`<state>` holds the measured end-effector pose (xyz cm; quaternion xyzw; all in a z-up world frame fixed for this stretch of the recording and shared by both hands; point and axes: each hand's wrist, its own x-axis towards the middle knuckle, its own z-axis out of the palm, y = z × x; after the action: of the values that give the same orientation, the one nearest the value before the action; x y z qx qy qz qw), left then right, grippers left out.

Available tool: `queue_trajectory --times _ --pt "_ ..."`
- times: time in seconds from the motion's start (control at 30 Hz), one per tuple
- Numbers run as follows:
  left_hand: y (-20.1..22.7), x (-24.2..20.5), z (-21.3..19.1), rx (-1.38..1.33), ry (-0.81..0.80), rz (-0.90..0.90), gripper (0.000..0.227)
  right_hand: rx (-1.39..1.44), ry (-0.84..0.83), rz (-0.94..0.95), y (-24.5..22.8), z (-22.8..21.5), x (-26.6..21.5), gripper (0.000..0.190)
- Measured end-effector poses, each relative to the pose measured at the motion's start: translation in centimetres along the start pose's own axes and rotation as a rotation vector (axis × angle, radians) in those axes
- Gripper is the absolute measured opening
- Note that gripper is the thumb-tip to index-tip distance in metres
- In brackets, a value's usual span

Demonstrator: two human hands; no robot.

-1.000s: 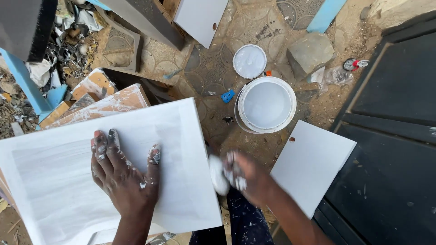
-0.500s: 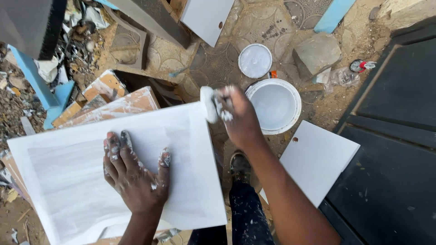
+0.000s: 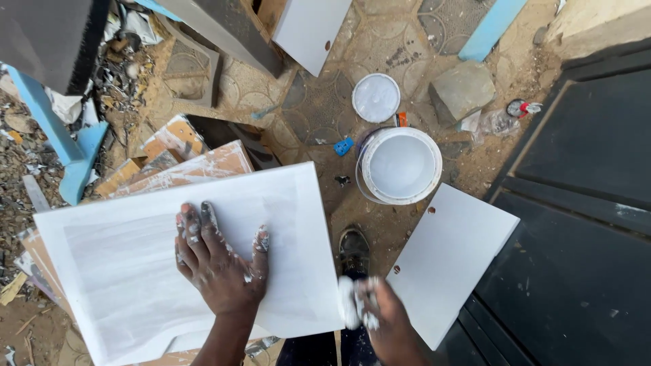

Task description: Painting a white furniture panel using a small roller and a sponge.

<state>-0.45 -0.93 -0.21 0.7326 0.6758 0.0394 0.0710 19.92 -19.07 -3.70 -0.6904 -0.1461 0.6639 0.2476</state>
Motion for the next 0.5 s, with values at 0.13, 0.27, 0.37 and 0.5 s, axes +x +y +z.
queue_trajectory --times 0.13,0.27,0.37,0.5 --pt "-0.5 0.1 0.3 0.012 -0.042 -0.038 0.094 0.018 0.101 -0.326 -13.0 0.4 7.2 0.037" --pt "0.2 0.1 -0.2 -0.009 0.025 0.012 0.092 0.351 -0.037 -0.499 -23.9 -1.3 17.1 0.022" --pt "0.1 0.1 0.0 0.003 0.024 0.004 0.092 0.515 -0.117 -0.365 -24.2 -3.6 20.9 0.039" --pt "-0.2 -0.1 0.2 -0.004 -0.027 -0.031 0.093 0.666 -0.117 -0.033 -15.3 -4.3 24.7 0.022"
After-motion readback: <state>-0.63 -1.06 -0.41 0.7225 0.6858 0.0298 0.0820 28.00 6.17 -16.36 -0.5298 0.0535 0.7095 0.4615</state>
